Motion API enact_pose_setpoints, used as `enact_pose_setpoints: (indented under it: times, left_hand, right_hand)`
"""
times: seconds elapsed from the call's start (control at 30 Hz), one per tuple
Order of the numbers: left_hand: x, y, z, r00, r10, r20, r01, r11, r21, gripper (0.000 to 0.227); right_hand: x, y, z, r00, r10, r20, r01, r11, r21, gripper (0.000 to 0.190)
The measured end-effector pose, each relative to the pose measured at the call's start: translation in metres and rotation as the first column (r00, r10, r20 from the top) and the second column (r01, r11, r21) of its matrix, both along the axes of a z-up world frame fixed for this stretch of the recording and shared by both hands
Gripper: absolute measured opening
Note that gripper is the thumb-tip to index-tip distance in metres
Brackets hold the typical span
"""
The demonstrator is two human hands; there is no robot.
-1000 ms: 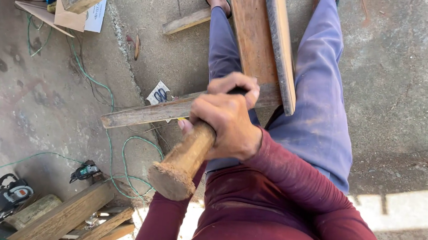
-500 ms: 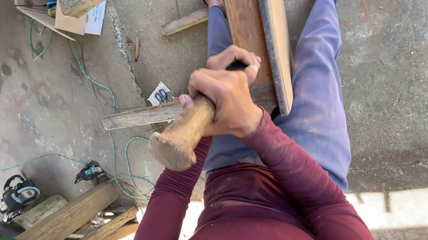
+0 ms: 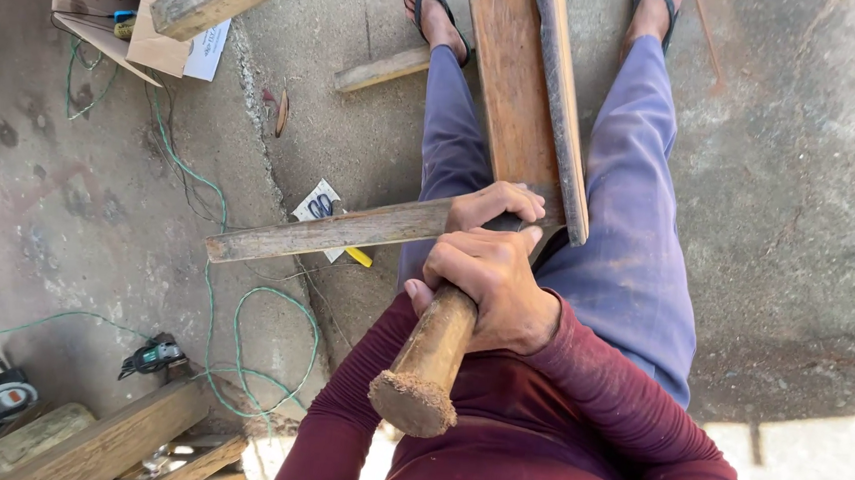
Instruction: The person sits on the ground with a wooden chair frame across their lap and drives a wooden rung into the frame using a mallet, tapping it repeatedly to seat it. They then use a chisel to trim and fit the joint, repositioning the chair frame as they work.
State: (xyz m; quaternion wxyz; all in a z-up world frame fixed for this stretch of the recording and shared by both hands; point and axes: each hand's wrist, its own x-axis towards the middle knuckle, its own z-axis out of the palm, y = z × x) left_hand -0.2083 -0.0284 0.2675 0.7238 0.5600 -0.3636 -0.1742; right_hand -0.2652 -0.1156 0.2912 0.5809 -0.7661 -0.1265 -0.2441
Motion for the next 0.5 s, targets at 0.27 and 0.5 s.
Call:
enact_pose_setpoints:
  times: [0.27,0.5]
  left_hand:
    - [0.043,0.009,-0.004,0.96,0.158,0.232,-0.173,0.984,0.044,0.071]
    - [0.127,-0.036,-0.055,0.978,-0.007,-0.21,-0.104,0.852,-0.513,0.057]
  right_hand:
    - [0.043,-0.011,0.013,0.987,0.109,0.116,-0.103,0.993,-0.054,0.019]
    - [0.143,-0.04,0.019,0.952,0.145,0.271,-0.127,0.988,-0.082,0.019]
